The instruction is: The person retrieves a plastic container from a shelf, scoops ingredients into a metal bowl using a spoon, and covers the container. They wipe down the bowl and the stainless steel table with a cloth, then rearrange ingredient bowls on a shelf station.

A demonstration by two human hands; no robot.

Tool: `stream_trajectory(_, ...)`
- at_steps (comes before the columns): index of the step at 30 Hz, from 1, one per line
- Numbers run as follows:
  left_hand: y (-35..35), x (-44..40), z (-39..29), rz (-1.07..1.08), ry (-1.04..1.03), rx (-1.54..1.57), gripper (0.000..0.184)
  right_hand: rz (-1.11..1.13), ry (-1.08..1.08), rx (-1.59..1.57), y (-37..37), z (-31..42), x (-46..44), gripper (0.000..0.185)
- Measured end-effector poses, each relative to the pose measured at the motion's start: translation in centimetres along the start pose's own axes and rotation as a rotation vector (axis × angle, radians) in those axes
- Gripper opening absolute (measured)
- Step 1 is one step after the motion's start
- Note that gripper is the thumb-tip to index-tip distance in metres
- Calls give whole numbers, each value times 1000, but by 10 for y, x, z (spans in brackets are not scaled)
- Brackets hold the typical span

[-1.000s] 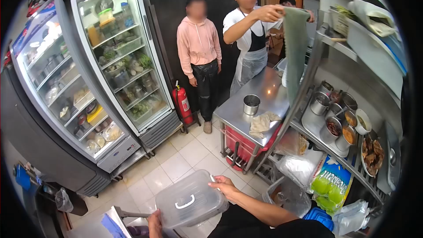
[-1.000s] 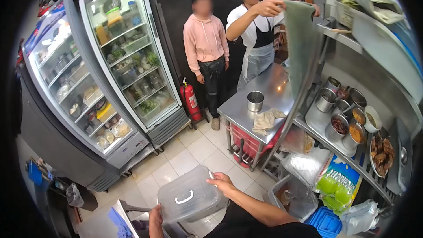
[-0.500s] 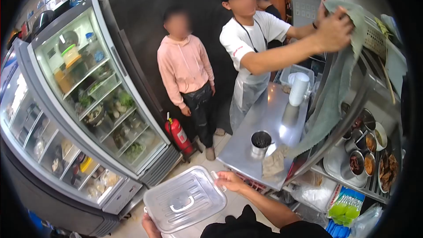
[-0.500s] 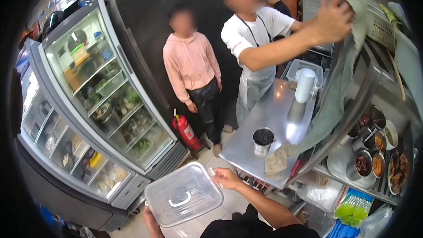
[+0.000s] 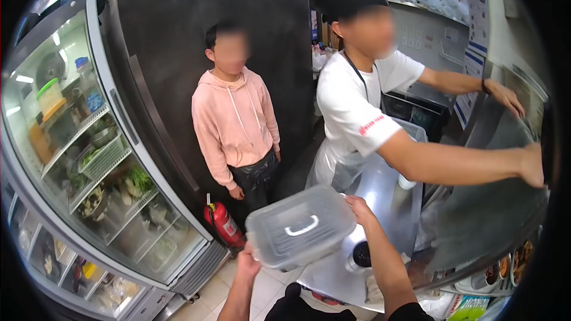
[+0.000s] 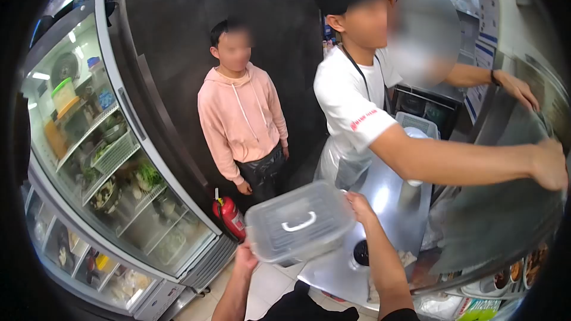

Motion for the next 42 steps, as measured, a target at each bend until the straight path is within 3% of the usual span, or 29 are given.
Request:
stream_trajectory(2,-9,-47,22,9,32,-32,32,-217,-84,452,65,-8,-30,27)
stream_trajectory(3,-24,-62,30,4,51,-36,32,-219,-76,467,61,4,-35,27)
stream_trajectory(5,-42,-84,44,-95,87,-8,32,-501,279,465,57,38,-8,28)
stream_trajectory(6,-42,-96,49,-102,96,-6,32,-507,269,467,51,47,-5,28)
stream_trajectory(8,-36,-121,60,-44,165,80,33,-707,497,956,38,73,8,32)
stream_trajectory(9,-30,-130,61,-48,175,79,33,-715,488,955,38,78,13,32)
stream_trajectory(11,-25,-142,63,-75,245,142,32,-497,505,1285,28,88,16,31)
stream_trajectory(12,-26,-144,61,-80,246,144,32,-495,500,1286,28,90,18,31)
stream_trajectory(15,-22,-146,59,-102,262,-35,31,-433,-322,883,49,73,13,52)
stream_trajectory(19,-42,-143,54,-182,167,-194,32,-360,-175,770,60,54,13,65)
stream_trajectory(21,-52,-134,55,-185,184,-220,33,-180,-110,349,60,42,15,67)
stream_trajectory(25,-41,-143,75,-95,237,-161,33,-67,-65,583,41,59,35,69)
stream_trajectory(27,-57,-145,82,-61,238,-151,33,-616,130,848,46,75,42,54)
stream_trajectory(31,-99,-153,93,45,162,-288,35,-736,271,1188,70,76,38,45)
stream_trajectory(33,-115,-156,95,17,154,-295,35,-783,202,1128,84,79,45,39)
stream_trajectory(37,-124,-157,103,-30,165,-288,35,-769,167,1159,88,92,59,42)
stream_trajectory(39,-114,-170,110,127,119,-269,34,-690,-21,1233,55,115,77,49)
stream_trajectory(42,-126,-168,110,-28,150,-281,35,-726,-21,1310,43,110,83,52)
Point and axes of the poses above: each hand's wrist, its own x-axis away from the middle knuckle, its own y-axis out of the back of the hand, z = x × y, the point moved 4 cm from there along -x, towards the middle knuckle, and after that the axes turned 7 degrees about z, right-handed, at the moved point
